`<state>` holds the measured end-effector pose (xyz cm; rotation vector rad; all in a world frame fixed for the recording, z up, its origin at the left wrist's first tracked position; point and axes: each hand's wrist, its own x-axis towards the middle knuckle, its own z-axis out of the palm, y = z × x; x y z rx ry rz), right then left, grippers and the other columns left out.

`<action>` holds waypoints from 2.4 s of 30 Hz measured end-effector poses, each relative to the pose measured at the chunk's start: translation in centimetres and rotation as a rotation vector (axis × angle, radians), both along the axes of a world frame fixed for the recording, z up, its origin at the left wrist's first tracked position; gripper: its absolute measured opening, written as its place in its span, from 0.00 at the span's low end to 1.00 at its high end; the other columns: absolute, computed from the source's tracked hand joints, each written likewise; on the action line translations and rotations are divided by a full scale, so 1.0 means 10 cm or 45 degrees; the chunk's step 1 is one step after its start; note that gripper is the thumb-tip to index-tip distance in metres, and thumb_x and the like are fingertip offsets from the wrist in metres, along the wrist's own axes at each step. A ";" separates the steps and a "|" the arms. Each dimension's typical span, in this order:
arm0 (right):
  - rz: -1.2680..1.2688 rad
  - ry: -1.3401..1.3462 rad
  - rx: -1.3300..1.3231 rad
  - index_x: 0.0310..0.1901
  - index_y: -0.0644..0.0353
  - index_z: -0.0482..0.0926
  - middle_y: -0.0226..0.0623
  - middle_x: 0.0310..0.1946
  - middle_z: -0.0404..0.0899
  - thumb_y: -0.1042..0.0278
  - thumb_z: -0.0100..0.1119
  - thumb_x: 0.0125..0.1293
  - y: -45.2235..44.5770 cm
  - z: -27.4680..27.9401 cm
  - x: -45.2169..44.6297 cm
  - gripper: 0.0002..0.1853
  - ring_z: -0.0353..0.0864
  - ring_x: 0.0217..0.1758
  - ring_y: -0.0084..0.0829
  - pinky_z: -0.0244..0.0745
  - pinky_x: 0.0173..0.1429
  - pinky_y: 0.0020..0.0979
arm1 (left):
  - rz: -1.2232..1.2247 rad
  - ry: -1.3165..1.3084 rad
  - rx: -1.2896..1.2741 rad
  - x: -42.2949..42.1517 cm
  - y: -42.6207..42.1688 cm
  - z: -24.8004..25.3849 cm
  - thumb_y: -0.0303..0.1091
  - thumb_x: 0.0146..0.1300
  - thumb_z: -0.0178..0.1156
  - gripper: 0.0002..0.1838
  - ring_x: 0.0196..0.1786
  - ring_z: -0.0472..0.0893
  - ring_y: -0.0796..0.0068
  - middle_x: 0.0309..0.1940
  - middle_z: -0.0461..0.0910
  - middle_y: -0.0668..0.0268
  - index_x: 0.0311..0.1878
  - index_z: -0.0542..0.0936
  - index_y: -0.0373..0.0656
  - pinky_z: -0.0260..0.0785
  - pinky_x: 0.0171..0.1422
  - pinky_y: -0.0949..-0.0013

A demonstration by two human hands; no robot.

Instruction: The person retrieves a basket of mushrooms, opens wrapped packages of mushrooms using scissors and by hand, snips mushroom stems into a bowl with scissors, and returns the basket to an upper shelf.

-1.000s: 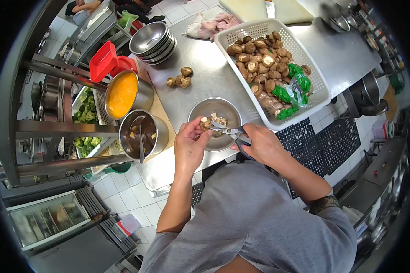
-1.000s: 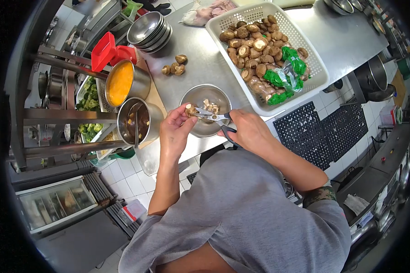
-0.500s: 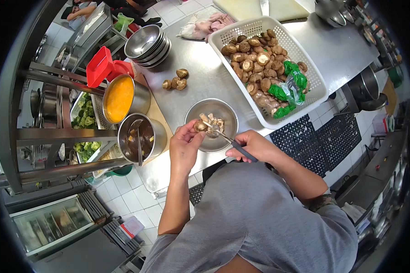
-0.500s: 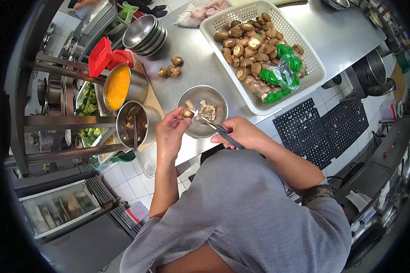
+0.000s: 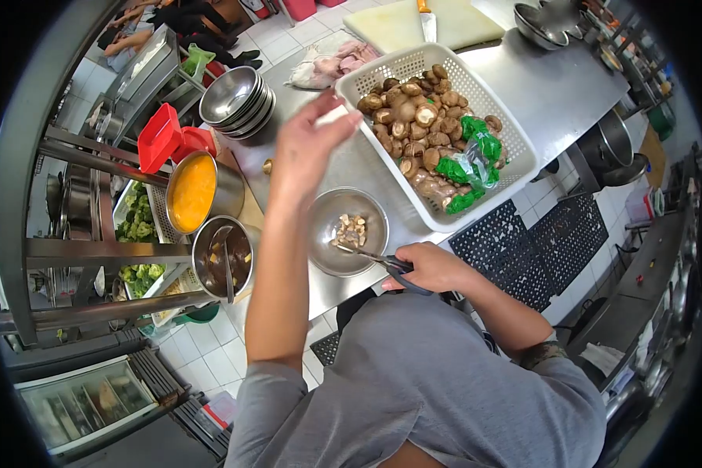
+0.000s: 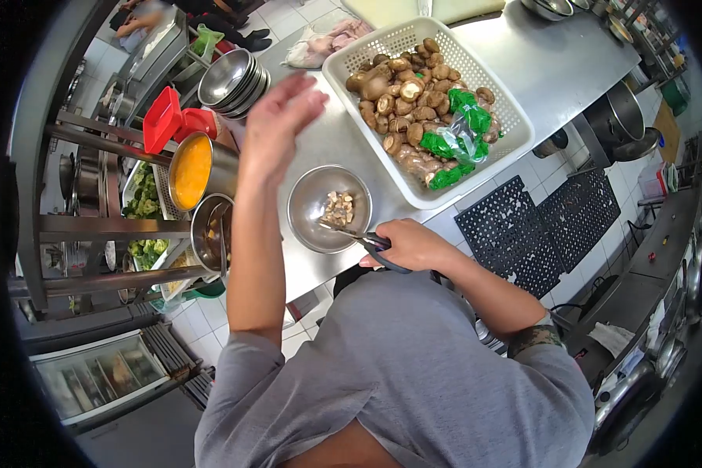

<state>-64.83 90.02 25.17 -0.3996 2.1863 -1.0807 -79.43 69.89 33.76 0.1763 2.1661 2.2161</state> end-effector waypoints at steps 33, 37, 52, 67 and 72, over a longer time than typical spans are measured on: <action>-0.041 0.039 -0.046 0.33 0.65 0.79 0.48 0.29 0.82 0.39 0.73 0.57 -0.24 0.22 -0.20 0.30 0.83 0.35 0.47 0.75 0.43 0.43 | 0.526 0.225 -1.293 0.24 -1.19 -1.70 0.29 0.57 0.65 0.11 0.40 0.83 0.51 0.35 0.83 0.53 0.42 0.79 0.37 0.74 0.48 0.54; -0.081 0.067 -0.113 0.34 0.65 0.80 0.47 0.28 0.81 0.40 0.73 0.57 -0.22 0.15 -0.15 0.29 0.83 0.33 0.44 0.75 0.41 0.41 | 0.466 0.129 -1.484 0.36 -1.21 -1.64 0.24 0.58 0.61 0.13 0.50 0.80 0.49 0.45 0.81 0.50 0.47 0.80 0.38 0.72 0.56 0.53; -0.353 0.416 -0.086 0.32 0.65 0.75 0.46 0.26 0.79 0.45 0.77 0.54 -0.23 0.28 -0.07 0.28 0.81 0.30 0.44 0.75 0.37 0.43 | 0.307 -0.094 0.053 1.24 -0.54 -0.62 0.17 0.64 0.63 0.28 0.57 0.81 0.70 0.56 0.79 0.54 0.66 0.68 0.30 0.74 0.63 0.70; -0.296 0.735 0.013 0.28 0.66 0.73 0.47 0.23 0.77 0.46 0.76 0.55 -0.25 -0.02 -0.01 0.28 0.79 0.29 0.53 0.73 0.35 0.46 | 0.314 -0.236 0.011 1.56 -0.23 -0.73 0.18 0.65 0.63 0.28 0.54 0.82 0.71 0.53 0.80 0.56 0.68 0.69 0.31 0.76 0.60 0.70; -0.226 0.781 -0.033 0.27 0.64 0.76 0.38 0.18 0.77 0.49 0.77 0.56 -0.30 -0.26 0.02 0.25 0.78 0.21 0.41 0.71 0.29 0.40 | 0.330 -0.329 0.009 1.61 -0.39 -0.80 0.18 0.65 0.63 0.28 0.52 0.82 0.74 0.52 0.82 0.57 0.68 0.69 0.31 0.74 0.58 0.72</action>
